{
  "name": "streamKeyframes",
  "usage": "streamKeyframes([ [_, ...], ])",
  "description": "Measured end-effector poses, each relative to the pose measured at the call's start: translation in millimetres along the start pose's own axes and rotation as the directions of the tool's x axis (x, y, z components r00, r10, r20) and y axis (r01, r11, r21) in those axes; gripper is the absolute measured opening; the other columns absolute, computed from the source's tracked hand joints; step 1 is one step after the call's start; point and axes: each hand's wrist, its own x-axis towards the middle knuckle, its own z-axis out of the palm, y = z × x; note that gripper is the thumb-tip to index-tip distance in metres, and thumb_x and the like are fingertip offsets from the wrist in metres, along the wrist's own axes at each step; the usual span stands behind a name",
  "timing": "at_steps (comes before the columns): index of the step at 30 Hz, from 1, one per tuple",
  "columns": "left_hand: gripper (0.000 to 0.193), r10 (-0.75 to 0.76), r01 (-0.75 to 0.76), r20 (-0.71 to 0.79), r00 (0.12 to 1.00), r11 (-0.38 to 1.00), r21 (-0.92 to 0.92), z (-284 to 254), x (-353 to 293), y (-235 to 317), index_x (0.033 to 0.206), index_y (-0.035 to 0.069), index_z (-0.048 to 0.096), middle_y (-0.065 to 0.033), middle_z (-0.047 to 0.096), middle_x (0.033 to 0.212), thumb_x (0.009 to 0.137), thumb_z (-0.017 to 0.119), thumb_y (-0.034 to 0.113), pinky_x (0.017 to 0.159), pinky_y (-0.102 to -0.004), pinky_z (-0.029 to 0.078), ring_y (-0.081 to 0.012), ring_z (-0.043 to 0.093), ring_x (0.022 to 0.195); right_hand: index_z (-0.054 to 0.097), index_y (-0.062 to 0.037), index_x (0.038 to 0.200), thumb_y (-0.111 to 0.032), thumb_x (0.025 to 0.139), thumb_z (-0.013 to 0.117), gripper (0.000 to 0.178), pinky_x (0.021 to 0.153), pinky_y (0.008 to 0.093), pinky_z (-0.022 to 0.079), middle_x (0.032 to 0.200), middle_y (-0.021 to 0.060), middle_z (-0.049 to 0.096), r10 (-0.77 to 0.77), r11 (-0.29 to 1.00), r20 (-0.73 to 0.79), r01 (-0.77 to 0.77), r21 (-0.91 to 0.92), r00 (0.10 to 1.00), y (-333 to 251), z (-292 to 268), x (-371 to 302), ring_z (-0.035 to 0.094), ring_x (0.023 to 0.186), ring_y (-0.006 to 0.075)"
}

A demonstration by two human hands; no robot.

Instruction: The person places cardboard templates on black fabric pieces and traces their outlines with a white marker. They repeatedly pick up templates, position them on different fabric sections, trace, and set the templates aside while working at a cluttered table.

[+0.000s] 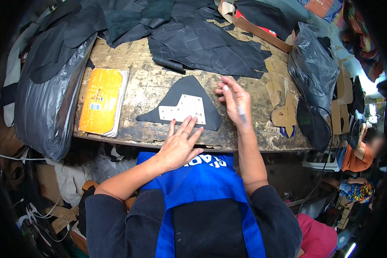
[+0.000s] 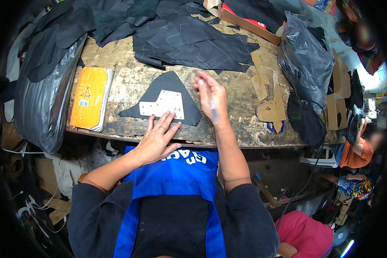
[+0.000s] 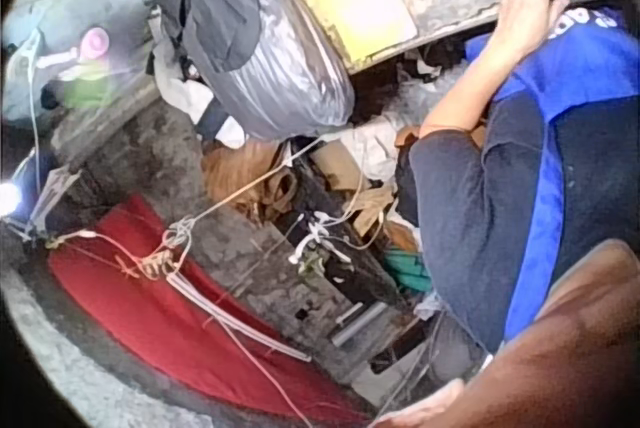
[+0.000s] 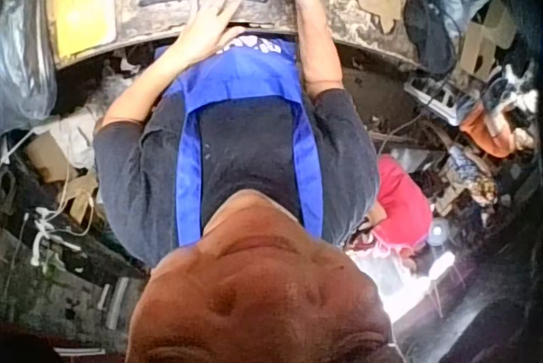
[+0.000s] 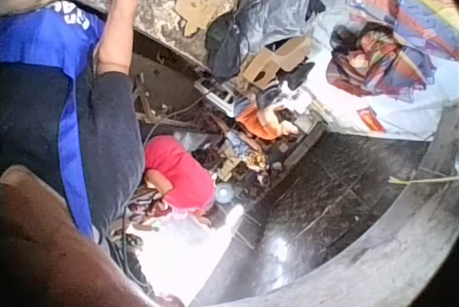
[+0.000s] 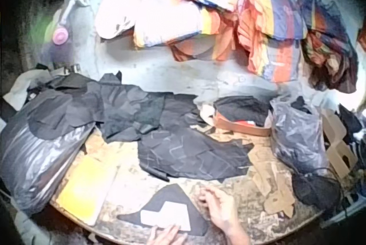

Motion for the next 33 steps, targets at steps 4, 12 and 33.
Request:
streamKeyframes([
  [4, 0.063, -0.005, 0.001, 0.051, 0.999, 0.997, 0.075, 6, 4, 1, 0.129, 0.000, 0.047, -0.0191, 0.034, 0.142, 0.083, 0.059, 0.041, 0.102, -0.0680, 0.015, -0.0299, 0.027, 0.136, 0.059, 0.0031, 0.113, -0.014, 0.093, 0.056, 0.026, 0.063, 0.0214, 0.050, 0.093, 0.0112, 0.065, -0.045, 0.998, 0.086, 0.048, -0.039, 0.995, -9, 4, -3, 0.062, 0.075, 0.0110],
  [12, 0.067, -0.035, 0.030, 0.124, 0.992, 0.999, 0.037, 18, 7, -4, 0.129, -0.003, 0.045, -0.0190, 0.045, 0.132, 0.083, 0.059, 0.043, 0.102, -0.0712, 0.007, -0.0302, 0.028, 0.134, 0.062, 0.0037, 0.084, -0.006, 0.083, 0.065, 0.010, 0.059, 0.0233, 0.049, 0.073, 0.0059, 0.064, -0.022, 0.991, 0.526, 0.087, -0.100, 0.850, 8, 69, -20, 0.059, 0.066, 0.0086],
  [33, 0.074, -0.015, 0.013, 0.204, 0.979, 1.000, 0.012, 6, 9, -4, 0.131, -0.005, 0.041, -0.0215, 0.046, 0.131, 0.080, 0.063, 0.043, 0.100, -0.0718, 0.011, -0.0359, 0.031, 0.131, 0.065, 0.0039, 0.073, -0.009, 0.076, 0.065, 0.013, 0.058, 0.0344, 0.050, 0.069, 0.0151, 0.064, -0.206, 0.811, 0.469, 0.418, -0.410, 0.859, -10, 90, -7, 0.062, 0.059, 0.0291],
])
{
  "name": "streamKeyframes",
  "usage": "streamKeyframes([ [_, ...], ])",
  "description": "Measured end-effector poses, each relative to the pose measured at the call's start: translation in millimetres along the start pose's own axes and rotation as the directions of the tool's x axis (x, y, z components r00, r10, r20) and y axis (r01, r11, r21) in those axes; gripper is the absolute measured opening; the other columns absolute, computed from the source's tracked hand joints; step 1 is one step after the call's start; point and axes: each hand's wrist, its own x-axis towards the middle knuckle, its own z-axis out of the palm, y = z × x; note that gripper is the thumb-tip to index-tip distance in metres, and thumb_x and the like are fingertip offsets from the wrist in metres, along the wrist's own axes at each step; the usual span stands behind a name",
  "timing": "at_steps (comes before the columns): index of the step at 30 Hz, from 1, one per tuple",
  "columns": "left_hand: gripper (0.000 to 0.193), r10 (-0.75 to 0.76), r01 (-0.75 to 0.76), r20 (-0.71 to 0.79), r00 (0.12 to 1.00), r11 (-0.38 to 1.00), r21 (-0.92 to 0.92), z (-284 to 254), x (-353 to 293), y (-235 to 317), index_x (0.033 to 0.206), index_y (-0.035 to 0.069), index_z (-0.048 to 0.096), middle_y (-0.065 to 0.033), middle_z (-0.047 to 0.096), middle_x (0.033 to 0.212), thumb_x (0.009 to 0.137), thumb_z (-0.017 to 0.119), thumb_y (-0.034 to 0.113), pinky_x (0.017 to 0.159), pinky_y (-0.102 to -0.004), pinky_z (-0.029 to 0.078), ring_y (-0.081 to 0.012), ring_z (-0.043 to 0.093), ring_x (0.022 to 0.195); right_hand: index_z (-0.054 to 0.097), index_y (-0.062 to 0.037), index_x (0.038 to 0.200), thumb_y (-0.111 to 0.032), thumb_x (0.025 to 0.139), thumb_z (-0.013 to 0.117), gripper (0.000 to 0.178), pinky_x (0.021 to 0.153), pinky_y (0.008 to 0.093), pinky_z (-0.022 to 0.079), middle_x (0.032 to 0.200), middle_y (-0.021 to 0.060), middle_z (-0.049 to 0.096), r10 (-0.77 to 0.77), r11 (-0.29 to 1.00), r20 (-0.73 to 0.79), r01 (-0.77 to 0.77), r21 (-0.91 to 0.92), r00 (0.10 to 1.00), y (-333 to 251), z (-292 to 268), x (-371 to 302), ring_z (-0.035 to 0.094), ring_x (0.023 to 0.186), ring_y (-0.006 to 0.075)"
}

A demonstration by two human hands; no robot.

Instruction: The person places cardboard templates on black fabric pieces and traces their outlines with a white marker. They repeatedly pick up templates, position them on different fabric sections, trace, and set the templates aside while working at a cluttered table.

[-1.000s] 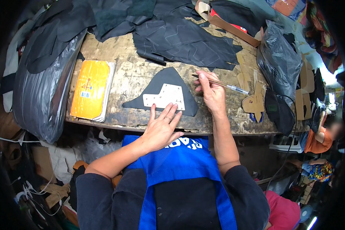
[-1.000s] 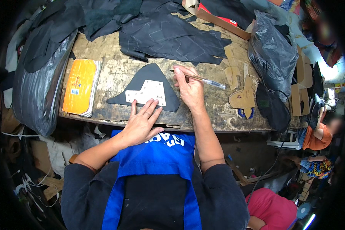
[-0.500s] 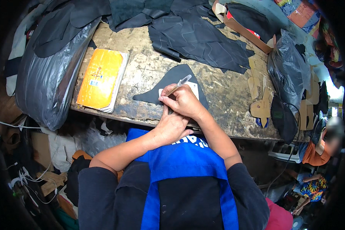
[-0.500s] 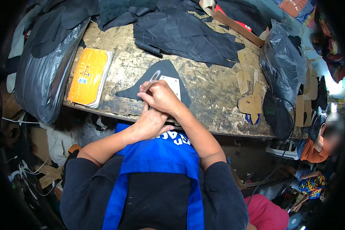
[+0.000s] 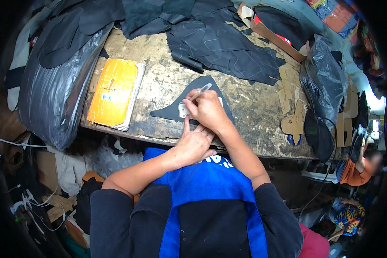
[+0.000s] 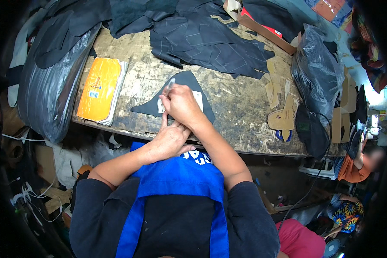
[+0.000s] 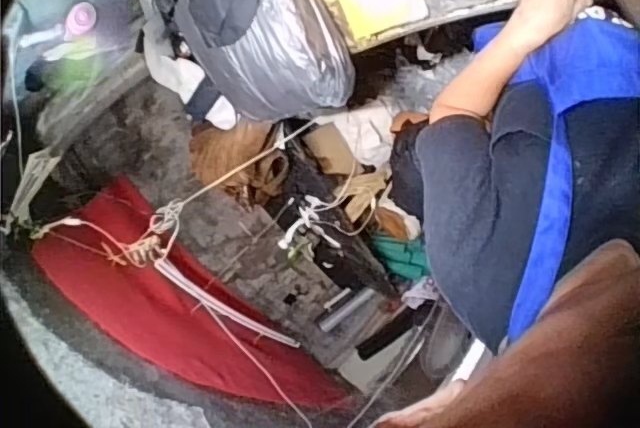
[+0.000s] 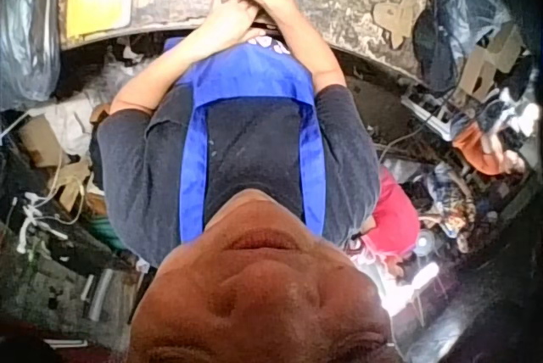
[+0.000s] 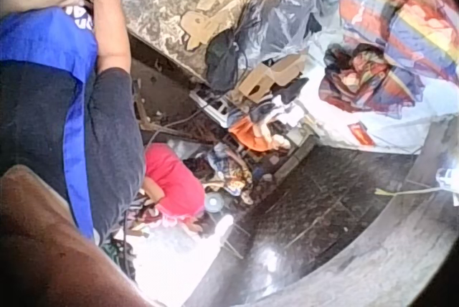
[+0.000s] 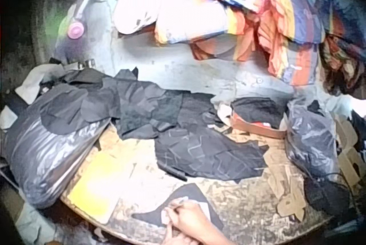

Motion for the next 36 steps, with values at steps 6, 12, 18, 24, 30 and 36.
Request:
streamKeyframes([
  [6, 0.083, -0.011, 0.011, 0.005, 1.000, 1.000, 0.026, -15, 5, 4, 0.134, -0.007, 0.035, -0.0195, 0.033, 0.143, 0.077, 0.066, 0.044, 0.098, -0.0720, 0.018, -0.0297, 0.027, 0.135, 0.065, 0.0069, 0.072, -0.006, 0.075, 0.067, 0.014, 0.056, 0.0325, 0.050, 0.068, 0.0163, 0.065, 0.093, 0.993, -0.046, -0.096, -0.066, 0.995, 18, -25, 3, 0.064, 0.059, 0.0278],
  [12, 0.086, -0.039, 0.041, 0.104, 0.994, 0.999, -0.017, -30, 10, 6, 0.134, -0.009, 0.034, -0.0200, 0.030, 0.143, 0.075, 0.069, 0.042, 0.096, -0.0717, 0.025, -0.0298, 0.026, 0.135, 0.064, 0.0068, 0.074, -0.004, 0.076, 0.067, 0.012, 0.055, 0.0322, 0.049, 0.069, 0.0164, 0.065, -0.006, 0.997, -0.178, -0.008, -0.079, 0.984, 27, -22, 7, 0.063, 0.057, 0.0256],
  [18, 0.088, -0.049, 0.052, 0.124, 0.991, 0.998, -0.021, -35, 12, 8, 0.133, -0.010, 0.034, -0.0209, 0.033, 0.141, 0.073, 0.071, 0.043, 0.096, -0.0705, 0.027, -0.0310, 0.030, 0.133, 0.064, 0.0050, 0.077, -0.007, 0.077, 0.066, 0.012, 0.059, 0.0358, 0.050, 0.065, 0.0188, 0.062, 0.124, 0.992, -0.196, -0.125, 0.007, 0.973, 28, -22, 2, 0.063, 0.061, 0.0319],
  [24, 0.086, -0.065, 0.067, 0.117, 0.991, 0.998, -0.008, -38, 15, 9, 0.132, -0.008, 0.037, -0.0190, 0.035, 0.140, 0.072, 0.072, 0.042, 0.095, -0.0692, 0.030, -0.0307, 0.033, 0.131, 0.064, 0.0030, 0.075, -0.008, 0.076, 0.067, 0.012, 0.055, 0.0343, 0.049, 0.062, 0.0164, 0.062, 0.056, 0.994, -0.273, -0.079, -0.074, 0.960, 36, -30, -9, 0.063, 0.056, 0.0288],
  [30, 0.078, -0.069, 0.077, 0.160, 0.985, 0.996, -0.044, -53, 25, 5, 0.127, -0.006, 0.044, -0.0159, 0.042, 0.136, 0.071, 0.073, 0.040, 0.092, -0.0662, 0.036, -0.0293, 0.039, 0.126, 0.061, 0.0037, 0.074, -0.007, 0.078, 0.065, 0.012, 0.053, 0.0325, 0.049, 0.062, 0.0158, 0.062, 0.331, 0.944, -0.391, -0.295, 0.150, 0.859, 54, -40, -27, 0.063, 0.054, 0.0241],
  [36, 0.041, -0.012, 0.033, 0.183, 0.983, 0.993, -0.113, -57, 38, -10, 0.117, 0.000, 0.055, -0.0183, 0.056, 0.117, 0.077, 0.061, 0.009, 0.089, -0.0486, 0.046, -0.0324, 0.051, 0.113, 0.060, 0.0036, 0.074, -0.005, 0.080, 0.061, 0.010, 0.053, 0.0367, 0.048, 0.063, 0.0188, 0.061, 0.176, 0.977, -0.367, -0.207, -0.046, 0.914, 41, -40, -38, 0.061, 0.055, 0.0322],
])
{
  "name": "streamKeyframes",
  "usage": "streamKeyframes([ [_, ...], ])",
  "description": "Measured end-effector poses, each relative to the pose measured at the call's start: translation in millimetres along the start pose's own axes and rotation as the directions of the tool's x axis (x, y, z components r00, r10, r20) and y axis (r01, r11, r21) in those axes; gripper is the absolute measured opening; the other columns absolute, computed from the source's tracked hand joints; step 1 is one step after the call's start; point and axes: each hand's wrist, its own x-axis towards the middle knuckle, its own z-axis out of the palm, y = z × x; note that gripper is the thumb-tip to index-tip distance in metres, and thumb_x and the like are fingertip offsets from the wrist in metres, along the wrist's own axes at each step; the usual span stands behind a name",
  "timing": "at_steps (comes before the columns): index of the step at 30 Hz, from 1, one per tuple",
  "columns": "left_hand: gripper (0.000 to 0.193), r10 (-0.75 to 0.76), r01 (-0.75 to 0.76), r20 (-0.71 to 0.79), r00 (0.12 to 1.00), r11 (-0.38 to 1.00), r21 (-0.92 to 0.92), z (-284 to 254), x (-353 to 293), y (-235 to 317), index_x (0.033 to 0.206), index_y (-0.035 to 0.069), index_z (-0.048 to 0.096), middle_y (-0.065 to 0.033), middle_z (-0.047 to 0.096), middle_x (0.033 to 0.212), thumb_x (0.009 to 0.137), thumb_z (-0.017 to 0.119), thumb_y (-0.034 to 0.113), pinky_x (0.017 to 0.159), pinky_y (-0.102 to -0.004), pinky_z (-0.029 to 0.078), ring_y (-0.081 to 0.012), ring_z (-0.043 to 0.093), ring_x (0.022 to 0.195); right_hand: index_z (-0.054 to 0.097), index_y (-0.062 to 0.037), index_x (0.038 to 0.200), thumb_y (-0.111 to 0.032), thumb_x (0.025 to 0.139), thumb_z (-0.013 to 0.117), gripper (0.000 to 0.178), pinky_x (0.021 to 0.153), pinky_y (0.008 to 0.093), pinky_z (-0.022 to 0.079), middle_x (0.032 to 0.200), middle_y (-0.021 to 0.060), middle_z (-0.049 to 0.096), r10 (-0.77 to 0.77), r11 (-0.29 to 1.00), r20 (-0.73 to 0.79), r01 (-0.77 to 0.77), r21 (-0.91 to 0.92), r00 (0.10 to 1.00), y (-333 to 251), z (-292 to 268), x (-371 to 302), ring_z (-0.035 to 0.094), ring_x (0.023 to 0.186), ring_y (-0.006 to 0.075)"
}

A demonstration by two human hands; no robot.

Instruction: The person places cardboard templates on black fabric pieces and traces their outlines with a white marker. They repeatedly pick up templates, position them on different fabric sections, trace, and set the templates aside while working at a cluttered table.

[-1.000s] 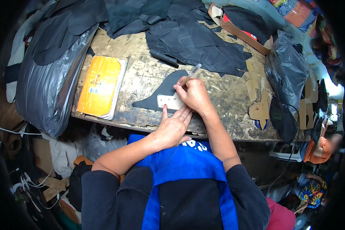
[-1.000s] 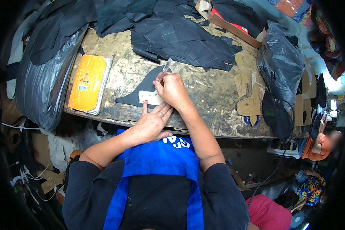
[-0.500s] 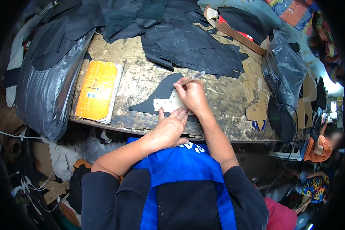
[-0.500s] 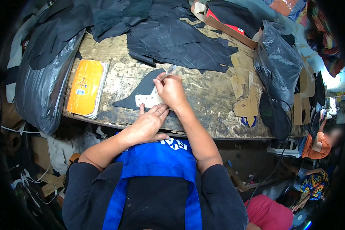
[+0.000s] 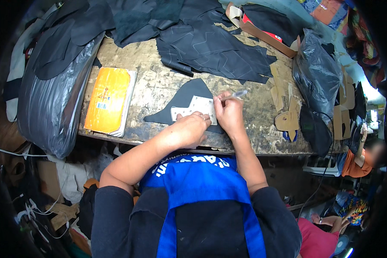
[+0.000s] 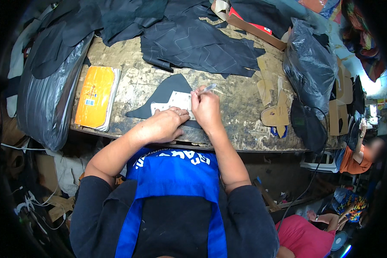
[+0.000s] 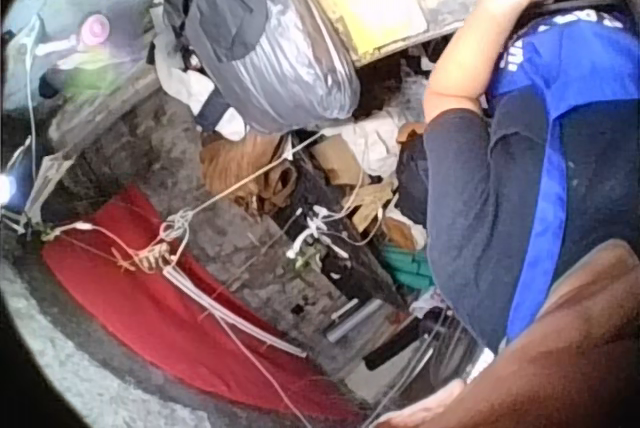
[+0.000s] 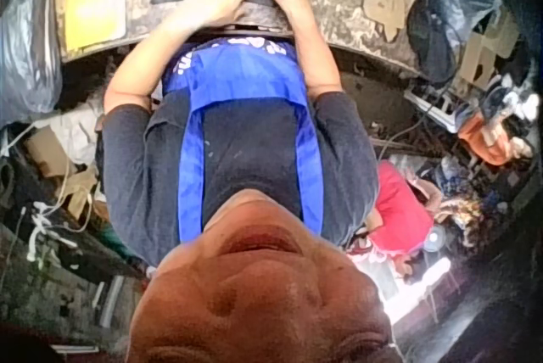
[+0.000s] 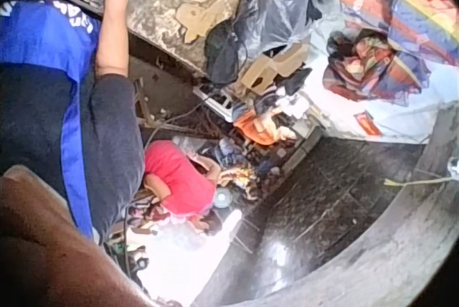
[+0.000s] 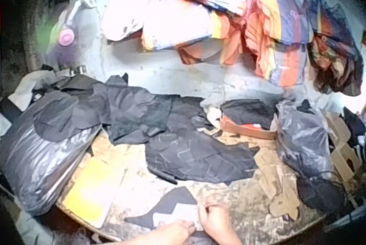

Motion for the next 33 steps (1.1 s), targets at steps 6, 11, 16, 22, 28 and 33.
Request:
streamKeyframes([
  [6, 0.045, 0.081, -0.047, 0.194, 0.978, 0.984, -0.173, -25, 28, -30, 0.127, -0.001, 0.048, -0.0233, 0.059, 0.115, 0.082, 0.050, 0.009, 0.090, -0.0368, 0.045, -0.0363, 0.059, 0.102, 0.060, 0.0001, 0.079, -0.008, 0.082, 0.061, 0.008, 0.054, 0.0394, 0.047, 0.063, 0.0170, 0.060, 0.046, 0.987, 0.255, -0.005, -0.158, 0.966, -23, -33, -44, 0.060, 0.055, 0.0333],
  [11, 0.068, -0.079, 0.367, 0.498, 0.864, 0.775, -0.514, -51, 50, -48, 0.145, 0.008, 0.022, -0.0158, 0.054, 0.128, 0.095, 0.035, 0.052, 0.078, -0.0360, 0.053, -0.0222, 0.056, 0.110, 0.062, -0.0021, 0.080, -0.013, 0.082, 0.066, 0.011, 0.061, 0.0319, 0.047, 0.071, 0.0105, 0.063, -0.109, 0.944, 0.325, -0.004, 0.329, 0.939, -26, 14, -42, 0.060, 0.064, 0.0202],
  [16, 0.068, -0.067, 0.415, 0.524, 0.849, 0.700, -0.581, -57, 51, -46, 0.144, 0.009, 0.025, -0.0116, 0.050, 0.132, 0.095, 0.032, 0.055, 0.086, -0.0378, 0.051, -0.0233, 0.050, 0.118, 0.060, -0.0031, 0.077, -0.007, 0.079, 0.066, 0.008, 0.061, 0.0324, 0.048, 0.067, 0.0095, 0.062, -0.309, 0.913, 0.268, 0.205, 0.353, 0.913, -32, 50, -36, 0.061, 0.064, 0.0218],
  [22, 0.067, -0.094, 0.380, 0.493, 0.865, 0.764, -0.522, -59, 50, -44, 0.143, 0.008, 0.030, -0.0114, 0.054, 0.129, 0.096, 0.030, 0.055, 0.089, -0.0377, 0.048, -0.0227, 0.051, 0.116, 0.058, -0.0027, 0.077, -0.007, 0.079, 0.064, 0.008, 0.061, 0.0355, 0.048, 0.065, 0.0119, 0.060, -0.326, 0.928, 0.274, 0.251, 0.275, 0.905, -32, 39, -38, 0.061, 0.064, 0.0267],
  [28, 0.060, 0.035, 0.005, 0.191, 0.981, 0.978, -0.208, -42, 34, -37, 0.142, 0.003, 0.029, -0.0221, 0.058, 0.119, 0.097, 0.034, 0.043, 0.097, -0.0305, 0.040, -0.0331, 0.055, 0.111, 0.060, -0.0021, 0.075, -0.008, 0.078, 0.066, 0.009, 0.053, 0.0335, 0.047, 0.065, 0.0139, 0.060, -0.116, 0.976, 0.110, 0.133, -0.170, 0.987, -2, -31, -47, 0.060, 0.056, 0.0259],
  [33, 0.051, 0.066, 0.005, -0.261, 0.963, 0.965, 0.262, 32, -9, -2, 0.131, 0.009, 0.046, -0.0145, 0.042, 0.137, 0.087, 0.056, 0.034, 0.094, -0.0673, 0.027, -0.0337, 0.036, 0.129, 0.061, 0.0022, 0.083, -0.011, 0.086, 0.063, 0.013, 0.050, 0.0249, 0.045, 0.064, 0.0040, 0.062, 0.145, 0.896, -0.097, -0.089, 0.436, 0.985, 16, -10, -24, 0.055, 0.055, 0.0097],
])
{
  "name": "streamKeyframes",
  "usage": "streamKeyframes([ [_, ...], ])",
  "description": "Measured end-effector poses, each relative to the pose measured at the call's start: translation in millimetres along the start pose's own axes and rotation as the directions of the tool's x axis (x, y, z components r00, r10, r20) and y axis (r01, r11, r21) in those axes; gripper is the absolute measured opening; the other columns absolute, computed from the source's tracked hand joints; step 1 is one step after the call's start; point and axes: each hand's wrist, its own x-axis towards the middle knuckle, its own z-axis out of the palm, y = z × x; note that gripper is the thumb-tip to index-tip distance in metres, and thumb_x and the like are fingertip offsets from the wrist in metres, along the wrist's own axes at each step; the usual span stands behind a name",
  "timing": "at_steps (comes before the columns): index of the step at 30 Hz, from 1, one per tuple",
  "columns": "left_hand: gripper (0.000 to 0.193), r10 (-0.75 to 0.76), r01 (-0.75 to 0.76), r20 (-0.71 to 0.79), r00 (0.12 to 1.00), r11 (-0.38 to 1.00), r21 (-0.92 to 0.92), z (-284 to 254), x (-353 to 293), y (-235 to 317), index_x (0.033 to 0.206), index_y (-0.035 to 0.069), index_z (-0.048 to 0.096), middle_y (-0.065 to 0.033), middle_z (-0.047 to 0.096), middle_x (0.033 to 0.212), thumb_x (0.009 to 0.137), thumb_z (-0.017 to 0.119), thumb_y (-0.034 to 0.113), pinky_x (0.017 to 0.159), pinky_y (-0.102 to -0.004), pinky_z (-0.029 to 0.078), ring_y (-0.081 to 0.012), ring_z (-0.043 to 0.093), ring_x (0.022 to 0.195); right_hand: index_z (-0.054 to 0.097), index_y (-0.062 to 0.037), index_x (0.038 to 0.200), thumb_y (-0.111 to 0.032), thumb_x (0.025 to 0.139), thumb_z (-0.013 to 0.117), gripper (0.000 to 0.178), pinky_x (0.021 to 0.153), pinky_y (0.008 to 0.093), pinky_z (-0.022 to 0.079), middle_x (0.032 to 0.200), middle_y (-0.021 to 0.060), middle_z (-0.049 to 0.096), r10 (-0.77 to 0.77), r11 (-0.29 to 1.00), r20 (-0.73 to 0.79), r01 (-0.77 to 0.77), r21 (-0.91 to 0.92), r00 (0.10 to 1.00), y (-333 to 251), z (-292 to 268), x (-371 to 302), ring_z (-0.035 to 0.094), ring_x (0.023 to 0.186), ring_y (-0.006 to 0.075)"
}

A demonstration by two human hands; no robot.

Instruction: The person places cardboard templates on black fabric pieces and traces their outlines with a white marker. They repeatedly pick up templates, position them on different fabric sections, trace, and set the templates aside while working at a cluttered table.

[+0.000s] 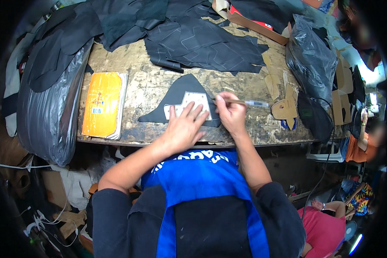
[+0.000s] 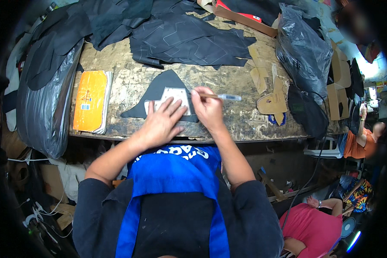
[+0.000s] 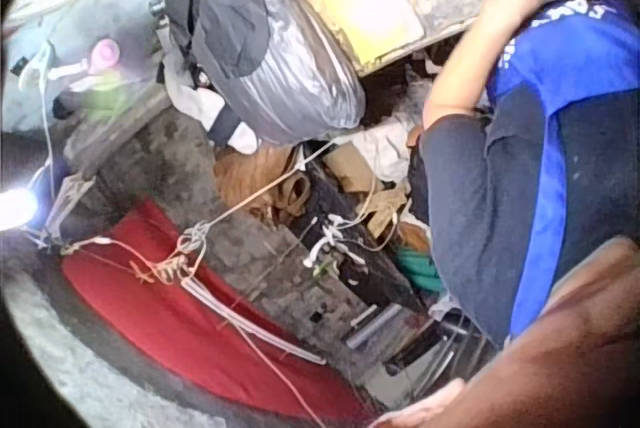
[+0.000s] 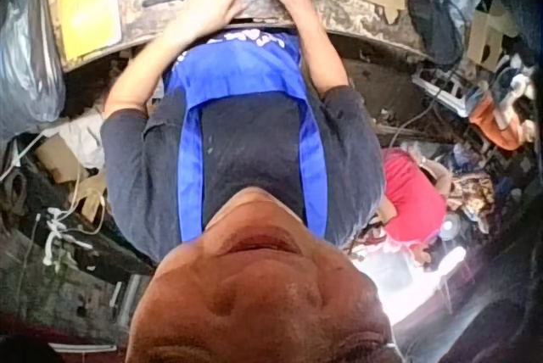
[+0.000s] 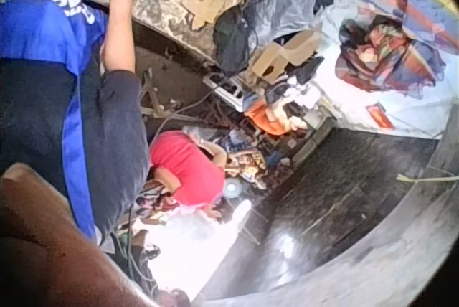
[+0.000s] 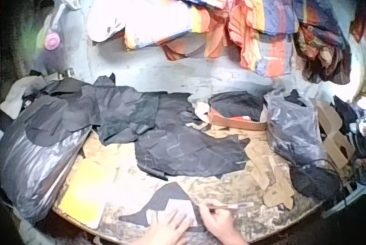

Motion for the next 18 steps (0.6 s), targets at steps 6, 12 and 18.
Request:
streamKeyframes([
  [6, 0.038, -0.062, 0.034, -0.225, 0.972, 0.991, -0.126, 30, -44, -1, 0.117, 0.016, 0.060, -0.0006, 0.051, 0.132, 0.081, 0.064, 0.028, 0.098, -0.0588, 0.026, -0.0213, 0.043, 0.124, 0.061, 0.0021, 0.079, -0.008, 0.086, 0.060, 0.013, 0.052, 0.0240, 0.043, 0.063, 0.0033, 0.059, -0.155, 0.973, 0.097, 0.169, -0.156, 0.983, 19, 34, 13, 0.054, 0.058, 0.0078],
  [12, 0.036, -0.073, 0.016, -0.282, 0.957, 0.980, -0.198, 30, -42, -3, 0.110, 0.014, 0.065, -0.0024, 0.056, 0.127, 0.076, 0.069, 0.023, 0.096, -0.0542, 0.025, -0.0242, 0.048, 0.119, 0.061, 0.0018, 0.079, -0.007, 0.085, 0.061, 0.011, 0.051, 0.0259, 0.043, 0.063, 0.0061, 0.060, -0.237, 0.940, 0.118, 0.259, -0.221, 0.964, 18, 32, 12, 0.055, 0.055, 0.0108],
  [18, 0.034, -0.081, 0.023, -0.270, 0.960, 0.977, -0.212, 28, -42, -2, 0.110, 0.013, 0.065, -0.0013, 0.056, 0.127, 0.077, 0.068, 0.023, 0.097, -0.0548, 0.025, -0.0224, 0.047, 0.120, 0.062, 0.0017, 0.081, -0.006, 0.084, 0.062, 0.008, 0.051, 0.0258, 0.044, 0.065, 0.0072, 0.061, -0.032, 0.993, 0.095, 0.042, -0.109, 0.995, 23, 33, 12, 0.057, 0.057, 0.0118],
])
